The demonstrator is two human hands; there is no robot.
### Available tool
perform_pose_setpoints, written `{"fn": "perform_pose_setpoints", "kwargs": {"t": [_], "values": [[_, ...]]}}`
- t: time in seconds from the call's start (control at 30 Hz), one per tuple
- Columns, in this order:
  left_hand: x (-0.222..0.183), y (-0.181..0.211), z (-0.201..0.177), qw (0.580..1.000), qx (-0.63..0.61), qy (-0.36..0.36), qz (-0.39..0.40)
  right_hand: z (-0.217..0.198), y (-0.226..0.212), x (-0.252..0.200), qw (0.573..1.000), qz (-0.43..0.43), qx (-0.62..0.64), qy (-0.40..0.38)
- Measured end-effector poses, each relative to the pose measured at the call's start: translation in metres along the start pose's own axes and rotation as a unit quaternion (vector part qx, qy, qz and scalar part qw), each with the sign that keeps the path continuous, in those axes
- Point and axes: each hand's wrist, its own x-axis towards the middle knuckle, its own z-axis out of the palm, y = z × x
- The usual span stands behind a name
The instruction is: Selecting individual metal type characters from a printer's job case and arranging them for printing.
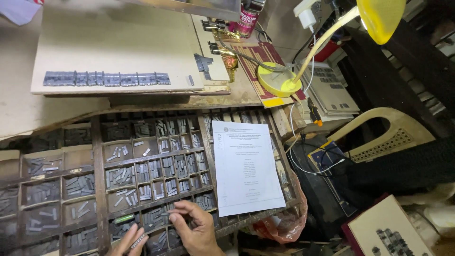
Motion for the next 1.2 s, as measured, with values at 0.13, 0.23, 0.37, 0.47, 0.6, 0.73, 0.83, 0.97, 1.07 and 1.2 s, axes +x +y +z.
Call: {"fn": "perform_pose_setpoints", "kwargs": {"t": [0.13,0.23,0.37,0.47,0.6,0.73,0.83,0.97,1.07,1.2], "values": [[-0.084,0.085,0.084,0.906,0.415,0.080,-0.002,0.000,0.002,-0.005,0.999,-0.028,-0.014,0.017],[-0.133,0.093,0.127,0.807,0.527,0.243,0.108,0.003,0.000,-0.006,0.998,-0.039,-0.034,0.021],[-0.096,0.098,0.073,0.875,0.480,-0.007,-0.063,0.003,-0.005,-0.005,0.997,-0.057,-0.045,0.014],[-0.042,0.065,0.014,0.894,0.422,-0.151,0.020,0.003,-0.001,-0.004,0.997,-0.066,-0.033,0.017],[-0.058,0.070,0.039,0.923,0.384,-0.029,-0.023,0.002,0.000,-0.005,0.997,-0.069,-0.034,0.012],[-0.045,0.067,0.022,0.925,0.368,-0.097,-0.009,0.003,-0.007,-0.003,0.996,-0.079,-0.041,0.002],[-0.037,0.064,0.014,0.928,0.357,-0.102,-0.025,0.003,-0.008,-0.002,0.996,-0.084,-0.035,-0.008],[-0.137,0.100,0.134,0.837,0.483,0.248,0.070,0.003,0.002,-0.005,0.997,-0.060,-0.051,0.011],[-0.093,0.054,0.102,0.640,0.400,0.255,0.605,-0.002,0.012,-0.006,0.992,-0.051,-0.109,0.037],[-0.107,0.059,0.095,0.689,0.374,0.204,0.587,0.004,0.004,-0.011,0.995,-0.032,-0.090,0.025]]}}
